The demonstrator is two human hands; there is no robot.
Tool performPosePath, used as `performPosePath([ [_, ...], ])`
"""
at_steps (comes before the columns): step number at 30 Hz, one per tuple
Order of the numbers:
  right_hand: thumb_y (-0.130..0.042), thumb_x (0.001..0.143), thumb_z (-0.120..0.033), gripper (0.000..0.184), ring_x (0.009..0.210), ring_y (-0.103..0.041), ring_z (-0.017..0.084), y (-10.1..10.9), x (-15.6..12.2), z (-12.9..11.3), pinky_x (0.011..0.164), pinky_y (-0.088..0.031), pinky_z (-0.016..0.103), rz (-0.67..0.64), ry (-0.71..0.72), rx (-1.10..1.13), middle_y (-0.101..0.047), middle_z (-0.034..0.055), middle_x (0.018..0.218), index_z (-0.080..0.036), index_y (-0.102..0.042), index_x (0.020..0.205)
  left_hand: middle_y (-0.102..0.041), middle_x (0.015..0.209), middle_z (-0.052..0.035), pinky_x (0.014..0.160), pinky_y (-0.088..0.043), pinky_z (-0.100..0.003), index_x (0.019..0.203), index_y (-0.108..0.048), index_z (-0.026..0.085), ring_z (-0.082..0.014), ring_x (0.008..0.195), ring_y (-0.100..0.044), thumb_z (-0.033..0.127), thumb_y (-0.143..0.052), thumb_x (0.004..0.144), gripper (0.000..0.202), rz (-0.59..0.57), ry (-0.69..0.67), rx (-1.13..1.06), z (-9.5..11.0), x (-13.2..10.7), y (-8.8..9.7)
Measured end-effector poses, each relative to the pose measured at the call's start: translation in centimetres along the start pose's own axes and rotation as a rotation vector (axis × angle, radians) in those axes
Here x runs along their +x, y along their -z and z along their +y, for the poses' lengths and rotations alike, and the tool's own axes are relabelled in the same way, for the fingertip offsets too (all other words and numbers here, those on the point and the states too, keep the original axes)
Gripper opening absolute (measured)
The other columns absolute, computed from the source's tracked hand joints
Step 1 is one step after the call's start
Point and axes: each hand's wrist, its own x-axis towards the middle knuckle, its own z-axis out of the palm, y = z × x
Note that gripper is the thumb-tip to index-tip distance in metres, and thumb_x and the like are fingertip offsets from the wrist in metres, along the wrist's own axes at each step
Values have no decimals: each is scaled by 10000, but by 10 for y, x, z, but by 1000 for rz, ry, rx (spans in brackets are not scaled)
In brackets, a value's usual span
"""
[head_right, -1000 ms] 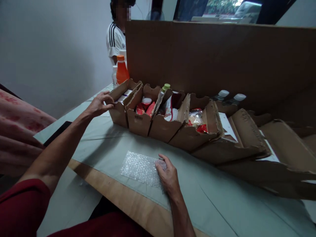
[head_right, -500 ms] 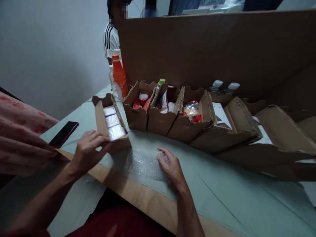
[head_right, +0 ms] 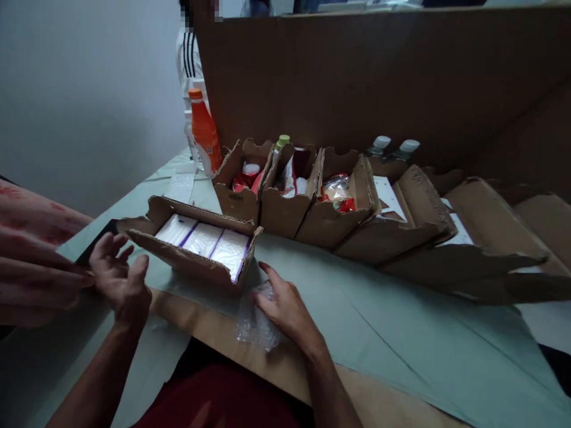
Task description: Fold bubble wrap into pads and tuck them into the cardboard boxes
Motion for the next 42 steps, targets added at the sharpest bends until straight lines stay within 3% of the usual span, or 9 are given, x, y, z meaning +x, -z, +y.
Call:
performPosePath([
  [3,-713,792,-380,541,726,-705,237,-28,13,-11,638,-515,318,20,25,-30,-773,33,847,-226,-624,1303,-397,1601,-120,1177,-413,-472,1584,-236,296,-292,1486,-410,444,-477,994,654,-190,272,-29,-43,7,-2],
  [7,-717,797,-428,412,692,-716,263,-42,13,-10,585,-482,322,195,11,-118,-779,55,819,-236,-680,1160,-479,1549,-129,1159,-437,-406,1597,-211,269,-273,1435,-485,491,-496,982,713,-252,282,-97,-40,-9,-20],
  [13,-666,809,-584,380,628,-706,266,5,-13,25,557,-461,327,273,-163,-179,-762,58,719,-226,-716,923,-509,1501,-139,1119,-482,-386,1625,76,305,-231,1355,-567,410,-624,922,997,-378,354,-269,5,-48,-60],
  [20,-657,757,-587,431,805,-726,303,43,2,46,640,-472,340,483,-254,-257,-785,110,883,-214,-704,968,-548,1433,-136,1034,-545,-352,1595,202,316,-185,1161,-677,321,-656,873,1121,-437,265,-252,9,-48,-115],
  [24,-644,777,-544,527,808,-706,277,44,-7,49,704,-502,354,540,-227,-177,-777,106,915,-180,-703,1154,-606,1353,-112,1016,-555,-355,1622,81,302,-196,1141,-678,337,-691,869,1078,-433,259,-214,4,-51,-108],
  [29,-669,820,-486,508,866,-701,243,51,-54,40,797,-547,372,551,-215,-29,-764,95,1009,-170,-703,1217,-507,1480,-128,1171,-417,-479,1603,-223,309,-261,1334,-557,257,-682,893,847,-375,64,-142,25,-73,-68],
  [32,-686,851,-387,410,849,-701,196,50,-71,20,769,-558,317,396,-168,129,-758,54,1007,-212,-706,1221,-509,1499,-118,1210,-351,-547,1591,-276,316,-302,1421,-470,253,-694,880,827,-701,-55,-207,50,-81,-56],
  [37,-707,846,-243,371,899,-705,162,41,-79,-6,807,-551,272,77,-33,354,-759,21,1039,-268,-723,1215,-340,1650,-137,1235,-274,-612,1592,-278,296,-367,1563,-223,387,-748,830,900,-1302,-65,-373,63,-74,-73],
  [42,-745,814,-224,338,854,-706,148,47,-94,-7,733,-547,231,36,7,495,-765,26,1017,-257,-755,1150,-294,1676,-125,1244,-217,-632,1361,-566,264,-369,1584,-153,425,-742,831,581,-1544,-64,-441,62,-62,-73],
])
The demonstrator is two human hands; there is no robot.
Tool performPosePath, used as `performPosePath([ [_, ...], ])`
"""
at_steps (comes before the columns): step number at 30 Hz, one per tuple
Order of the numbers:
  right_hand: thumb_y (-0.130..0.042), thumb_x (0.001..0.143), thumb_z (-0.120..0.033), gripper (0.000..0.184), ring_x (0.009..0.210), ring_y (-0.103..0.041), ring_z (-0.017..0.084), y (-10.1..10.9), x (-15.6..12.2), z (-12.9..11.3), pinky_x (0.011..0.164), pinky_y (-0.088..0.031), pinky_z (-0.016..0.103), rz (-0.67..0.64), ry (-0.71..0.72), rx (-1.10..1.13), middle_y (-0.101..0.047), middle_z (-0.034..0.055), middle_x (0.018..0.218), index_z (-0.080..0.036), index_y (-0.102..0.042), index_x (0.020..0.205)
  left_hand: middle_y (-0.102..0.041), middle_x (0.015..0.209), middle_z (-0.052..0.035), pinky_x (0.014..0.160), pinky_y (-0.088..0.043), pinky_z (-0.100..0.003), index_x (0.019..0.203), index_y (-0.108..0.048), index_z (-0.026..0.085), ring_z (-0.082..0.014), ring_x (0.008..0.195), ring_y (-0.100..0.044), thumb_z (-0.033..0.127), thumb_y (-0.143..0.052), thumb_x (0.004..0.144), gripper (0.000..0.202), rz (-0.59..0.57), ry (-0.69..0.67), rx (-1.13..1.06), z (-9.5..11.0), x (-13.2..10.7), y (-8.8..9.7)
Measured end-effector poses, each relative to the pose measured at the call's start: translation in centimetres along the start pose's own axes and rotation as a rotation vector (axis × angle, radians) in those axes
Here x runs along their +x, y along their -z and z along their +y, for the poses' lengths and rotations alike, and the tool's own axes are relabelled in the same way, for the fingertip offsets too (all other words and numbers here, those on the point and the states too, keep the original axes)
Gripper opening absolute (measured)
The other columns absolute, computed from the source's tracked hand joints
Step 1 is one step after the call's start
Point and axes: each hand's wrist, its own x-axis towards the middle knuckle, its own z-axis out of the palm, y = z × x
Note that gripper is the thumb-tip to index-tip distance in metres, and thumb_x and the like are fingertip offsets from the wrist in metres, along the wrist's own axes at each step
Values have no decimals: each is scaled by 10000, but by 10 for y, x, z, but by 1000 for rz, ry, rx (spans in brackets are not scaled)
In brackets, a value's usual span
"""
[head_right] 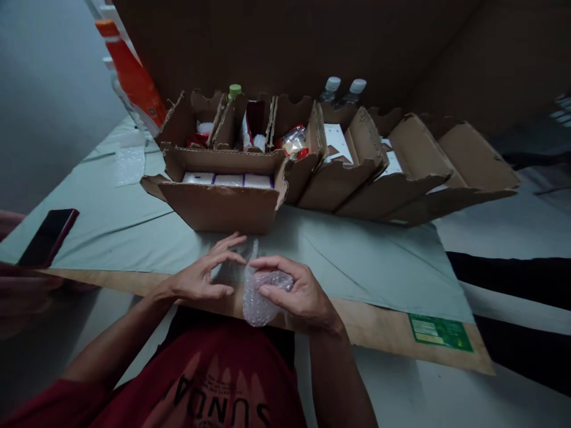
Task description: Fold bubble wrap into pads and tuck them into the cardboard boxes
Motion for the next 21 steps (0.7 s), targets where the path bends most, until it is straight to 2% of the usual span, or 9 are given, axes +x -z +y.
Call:
performPosePath([
  [3,-736,825,-226,320,784,-697,138,3,-8,-5,684,-539,224,-112,12,51,-766,27,971,-252,-762,1143,-170,1719,-126,1256,-195,-617,1522,-387,265,-349,1597,-101,428,-742,829,795,35,-48,4,17,-4,1],
  [4,-736,825,-228,310,768,-693,137,4,-9,-7,674,-536,226,-142,17,49,-766,27,958,-249,-766,1133,-193,1715,-120,1257,-184,-617,1497,-426,263,-350,1597,-95,412,-746,824,760,27,-70,23,21,-4,1],
  [6,-737,818,-232,291,764,-684,139,4,-9,-8,665,-529,230,-126,23,18,-764,31,960,-242,-772,1106,-402,1628,-110,1248,-196,-609,1256,-631,246,-358,1576,-185,359,-733,828,455,-30,-77,57,24,-5,1],
  [7,-734,814,-231,285,770,-681,141,5,-9,-8,663,-525,230,-82,13,-5,-761,33,967,-237,-771,1096,-549,1509,-110,1227,-253,-592,1093,-682,230,-356,1527,-308,336,-710,840,276,-66,-38,50,22,-5,2],
  [8,-729,811,-230,289,778,-677,141,6,-9,-6,662,-521,230,-20,-8,-27,-756,35,972,-233,-765,1098,-672,1331,-106,1175,-348,-557,964,-685,213,-341,1421,-465,326,-677,857,156,-90,35,19,18,-7,4],
  [10,-714,809,-228,346,770,-660,134,8,-8,4,654,-508,225,107,-71,-59,-738,28,952,-229,-733,1154,-732,965,-58,953,-524,-420,865,-649,189,-258,1057,-676,346,-620,882,161,-73,234,-96,7,-12,9],
  [12,-693,816,-239,450,726,-627,122,8,-6,19,633,-492,225,195,-136,-70,-705,11,899,-224,-666,1265,-675,810,-13,732,-528,-297,871,-629,175,-177,790,-658,388,-615,872,213,8,386,-199,-3,-17,17],
  [16,-632,836,-288,560,643,-556,124,6,3,56,598,-473,252,356,-158,-184,-622,-17,780,-176,-563,1381,-695,908,-39,723,-518,-286,993,-659,173,-186,826,-664,371,-647,845,248,175,445,-91,-21,-16,28],
  [21,-616,845,-288,526,887,-658,221,17,1,80,838,-546,415,627,-60,-629,-713,123,1123,-161,-591,1354,-706,1120,-146,912,-532,-463,1244,-644,158,-325,1040,-662,241,-687,829,425,344,399,613,-35,-21,25],
])
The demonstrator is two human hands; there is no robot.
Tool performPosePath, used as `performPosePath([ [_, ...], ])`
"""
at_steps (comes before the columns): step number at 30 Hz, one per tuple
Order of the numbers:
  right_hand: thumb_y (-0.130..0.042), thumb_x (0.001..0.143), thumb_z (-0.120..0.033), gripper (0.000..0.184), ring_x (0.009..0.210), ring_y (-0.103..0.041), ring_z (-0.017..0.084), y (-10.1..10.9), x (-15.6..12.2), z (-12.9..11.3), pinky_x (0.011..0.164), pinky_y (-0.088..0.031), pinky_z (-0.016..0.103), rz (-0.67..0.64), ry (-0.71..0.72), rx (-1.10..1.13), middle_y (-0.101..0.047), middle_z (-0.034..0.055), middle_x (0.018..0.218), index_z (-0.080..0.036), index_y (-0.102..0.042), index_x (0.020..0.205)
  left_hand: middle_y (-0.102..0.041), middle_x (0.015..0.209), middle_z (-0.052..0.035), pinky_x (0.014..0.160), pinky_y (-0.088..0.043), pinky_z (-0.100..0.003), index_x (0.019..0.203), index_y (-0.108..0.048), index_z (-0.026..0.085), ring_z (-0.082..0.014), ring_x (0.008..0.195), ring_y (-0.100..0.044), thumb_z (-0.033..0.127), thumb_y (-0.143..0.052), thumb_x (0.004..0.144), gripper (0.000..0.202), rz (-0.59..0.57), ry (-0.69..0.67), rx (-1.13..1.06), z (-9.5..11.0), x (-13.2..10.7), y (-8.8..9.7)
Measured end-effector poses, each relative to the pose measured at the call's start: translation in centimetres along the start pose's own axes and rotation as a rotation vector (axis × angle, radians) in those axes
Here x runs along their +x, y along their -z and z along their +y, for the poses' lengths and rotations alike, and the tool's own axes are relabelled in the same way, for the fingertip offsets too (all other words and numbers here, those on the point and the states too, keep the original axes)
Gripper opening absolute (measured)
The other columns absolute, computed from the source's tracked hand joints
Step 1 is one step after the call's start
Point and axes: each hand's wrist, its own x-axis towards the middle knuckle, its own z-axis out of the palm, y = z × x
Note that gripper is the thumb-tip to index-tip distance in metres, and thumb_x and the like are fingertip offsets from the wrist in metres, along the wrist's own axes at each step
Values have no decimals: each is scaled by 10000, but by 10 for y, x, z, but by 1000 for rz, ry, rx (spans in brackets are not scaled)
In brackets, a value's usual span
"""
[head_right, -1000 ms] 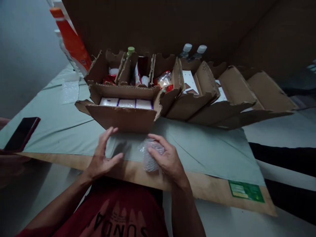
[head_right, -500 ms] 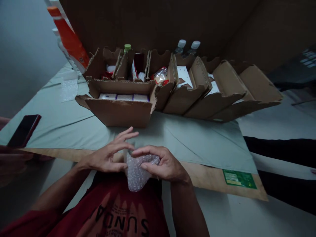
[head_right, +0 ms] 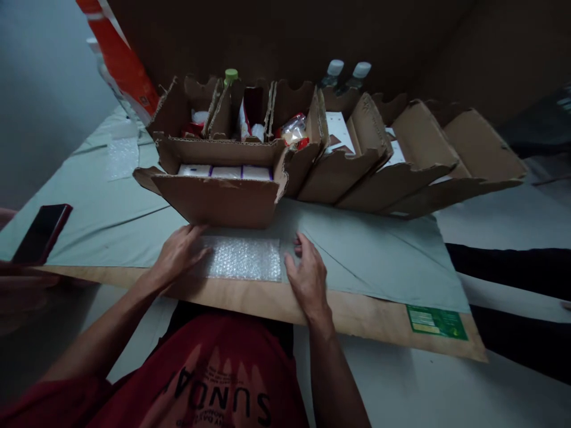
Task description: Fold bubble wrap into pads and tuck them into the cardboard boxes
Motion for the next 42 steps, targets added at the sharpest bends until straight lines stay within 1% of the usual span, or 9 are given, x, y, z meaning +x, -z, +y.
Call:
performPosePath([
  [5,-549,944,-231,297,1104,-655,263,-4,-3,-15,987,-520,470,74,211,-158,-729,118,1188,-187,-691,1200,-685,1142,-137,927,-537,-451,1222,-645,184,-288,1057,-639,201,-543,953,288,306,-149,58,6,-30,-2],
  [8,-501,973,-153,311,1145,-644,249,-45,-4,-49,998,-516,440,-171,479,-179,-726,109,1238,-178,-691,1218,-696,1029,-76,860,-550,-343,1124,-675,206,-208,946,-670,161,-501,939,258,169,-179,-170,19,-29,-9],
  [13,-490,982,-135,361,1298,-569,278,-97,-8,-67,1039,-476,420,-473,718,-333,-645,151,1397,-116,-654,1303,-707,864,-38,716,-523,-292,959,-681,177,-176,761,-645,183,-523,820,211,-24,199,-361,19,-5,-23],
  [21,-434,1013,-253,348,1272,-593,306,6,-11,32,999,-442,488,-122,357,-523,-690,125,1332,-204,-708,1222,-676,763,-13,633,-485,-257,953,-683,158,-150,673,-613,231,-514,859,207,-179,260,-482,6,3,-16],
  [26,-488,982,-307,343,1143,-627,307,-5,13,6,961,-453,459,-157,368,-443,-715,130,1251,-199,-689,1237,-673,1109,-103,832,-540,-361,1114,-689,200,-256,983,-661,190,-566,889,257,-134,56,-3,12,2,-8],
  [31,-529,896,-202,193,1088,-621,328,-33,26,-17,908,-444,456,-265,406,-475,-718,153,1190,-180,-710,959,-687,994,-147,898,-523,-441,973,-718,162,-323,1027,-614,127,-584,831,199,-127,-52,268,5,6,-8],
  [34,-518,877,-147,152,887,-659,254,-19,21,-27,831,-448,395,-279,432,-354,-746,77,929,-211,-655,863,-694,919,-123,875,-521,-436,822,-692,183,-306,976,-618,126,-607,813,102,-111,-85,250,8,5,0],
  [39,-535,918,-144,203,967,-678,250,24,7,-50,913,-447,419,23,602,-229,-758,54,992,-249,-668,1029,-692,1199,-109,1029,-467,-476,850,-639,206,-289,1195,-589,120,-573,868,110,318,-291,130,19,-9,27],
  [42,-519,913,-99,292,1131,-650,272,33,-4,-40,991,-420,461,-77,697,-321,-765,54,1068,-260,-694,1082,-702,1242,-99,1097,-420,-504,869,-652,211,-294,1302,-557,127,-549,904,137,178,-410,150,8,-21,27],
])
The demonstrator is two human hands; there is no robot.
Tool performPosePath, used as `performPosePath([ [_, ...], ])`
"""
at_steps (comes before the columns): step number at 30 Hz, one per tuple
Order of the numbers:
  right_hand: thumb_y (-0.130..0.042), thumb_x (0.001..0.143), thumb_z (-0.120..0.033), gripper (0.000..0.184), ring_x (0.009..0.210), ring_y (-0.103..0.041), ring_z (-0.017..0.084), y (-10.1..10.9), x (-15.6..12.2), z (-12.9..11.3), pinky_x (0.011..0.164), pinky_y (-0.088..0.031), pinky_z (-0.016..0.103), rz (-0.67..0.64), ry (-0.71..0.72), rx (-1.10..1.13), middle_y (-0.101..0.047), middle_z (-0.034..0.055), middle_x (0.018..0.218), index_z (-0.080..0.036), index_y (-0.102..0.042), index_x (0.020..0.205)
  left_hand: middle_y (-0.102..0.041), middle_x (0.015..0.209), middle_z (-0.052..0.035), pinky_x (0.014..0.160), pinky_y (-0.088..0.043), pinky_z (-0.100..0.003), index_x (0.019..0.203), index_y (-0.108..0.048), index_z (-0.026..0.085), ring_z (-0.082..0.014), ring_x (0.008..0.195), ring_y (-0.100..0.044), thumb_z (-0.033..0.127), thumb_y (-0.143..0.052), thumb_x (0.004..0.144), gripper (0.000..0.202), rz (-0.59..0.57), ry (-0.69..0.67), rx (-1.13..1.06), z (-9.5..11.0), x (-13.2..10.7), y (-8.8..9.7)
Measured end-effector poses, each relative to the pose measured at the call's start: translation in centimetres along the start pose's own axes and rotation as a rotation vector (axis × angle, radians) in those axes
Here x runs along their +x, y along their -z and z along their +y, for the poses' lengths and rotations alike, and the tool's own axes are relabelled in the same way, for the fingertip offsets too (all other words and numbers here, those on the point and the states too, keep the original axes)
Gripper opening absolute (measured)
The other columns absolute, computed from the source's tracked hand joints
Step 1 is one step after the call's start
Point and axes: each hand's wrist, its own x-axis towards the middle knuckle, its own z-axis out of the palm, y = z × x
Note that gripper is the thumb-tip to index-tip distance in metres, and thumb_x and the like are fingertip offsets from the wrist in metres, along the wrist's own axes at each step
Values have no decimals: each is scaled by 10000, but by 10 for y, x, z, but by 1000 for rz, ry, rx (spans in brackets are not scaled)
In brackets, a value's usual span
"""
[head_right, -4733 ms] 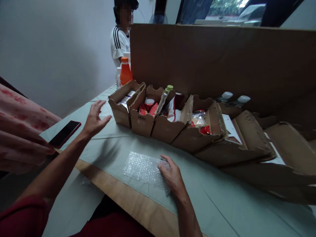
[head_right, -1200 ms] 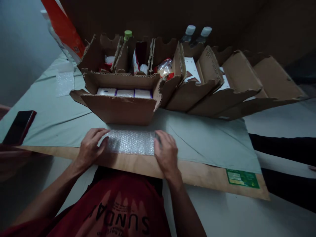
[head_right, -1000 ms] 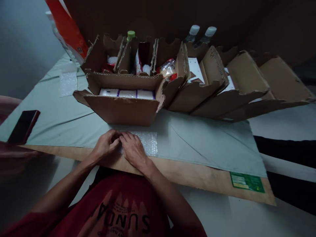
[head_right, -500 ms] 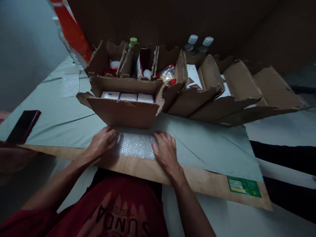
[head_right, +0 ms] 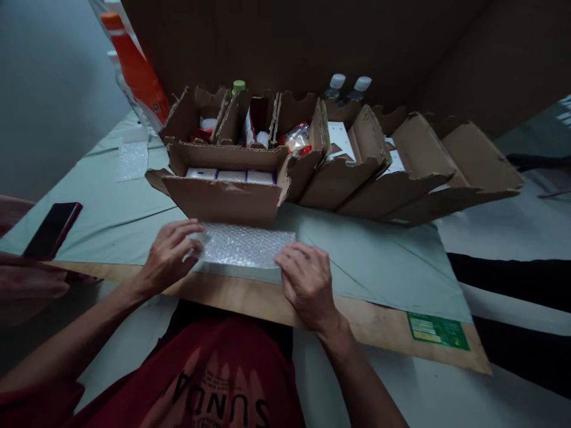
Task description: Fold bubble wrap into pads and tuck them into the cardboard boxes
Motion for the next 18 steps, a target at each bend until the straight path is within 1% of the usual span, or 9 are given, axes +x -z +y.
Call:
performPosePath([
  [2,-533,916,-141,293,1235,-605,298,-6,-18,7,1025,-412,493,-197,30,-14,-748,77,1179,-248,-707,1127,-685,1301,-130,1110,-408,-538,1019,-676,204,-325,1323,-552,238,-592,919,135,-212,-64,-26,-5,-14,-6],
  [3,-551,926,-197,290,1272,-583,312,-9,-26,10,1038,-412,509,-269,28,-16,-726,94,1250,-238,-702,1169,-643,1376,-161,1130,-387,-563,1156,-657,189,-351,1362,-522,328,-617,921,275,-279,-76,-33,-6,-21,-10],
  [5,-562,954,-332,360,1323,-550,326,-16,-38,13,1061,-414,528,-308,-3,-16,-661,125,1376,-213,-658,1280,-462,1561,-227,1193,-293,-604,1432,-494,142,-392,1487,-373,496,-620,920,635,-294,-65,-23,-2,-28,-17],
  [6,-539,975,-374,409,1347,-536,321,-20,-38,12,1075,-413,526,-291,-26,-19,-629,132,1423,-205,-622,1338,-348,1631,-241,1226,-229,-604,1518,-386,124,-392,1541,-273,530,-592,935,740,-271,-56,-9,3,-28,-20],
  [7,-503,999,-387,443,1374,-517,311,-25,-35,9,1090,-410,520,-274,-46,-22,-599,134,1463,-198,-580,1393,-260,1671,-239,1251,-168,-591,1563,-306,115,-378,1574,-190,525,-556,960,771,-253,-58,5,9,-25,-24],
  [9,-444,1030,-362,490,1422,-476,294,-38,-21,-3,1118,-403,504,-283,-49,-22,-544,142,1522,-177,-496,1481,-206,1693,-224,1274,-89,-554,1588,-250,104,-344,1594,-124,484,-490,1002,739,-272,-96,18,24,-15,-34],
  [12,-467,1016,-326,535,1444,-453,303,-67,4,-21,1157,-382,500,-387,20,-9,-510,163,1548,-137,-461,1516,-292,1660,-237,1274,-79,-546,1583,-267,68,-339,1578,-203,540,-434,1016,757,-380,-127,5,37,1,-55],
  [15,-519,995,-337,565,1455,-433,317,-88,9,-24,1189,-345,510,-441,67,-20,-491,168,1562,-123,-466,1515,-352,1626,-259,1262,-106,-583,1564,-326,54,-367,1548,-275,598,-416,1008,783,-440,-106,2,31,2,-67],
  [18,-536,992,-366,573,1475,-400,316,-87,-11,-7,1202,-309,524,-432,41,-45,-463,151,1588,-154,-469,1520,-331,1648,-221,1260,-118,-593,1555,-377,117,-371,1552,-259,575,-456,1002,723,-454,-85,16,14,-12,-64],
])
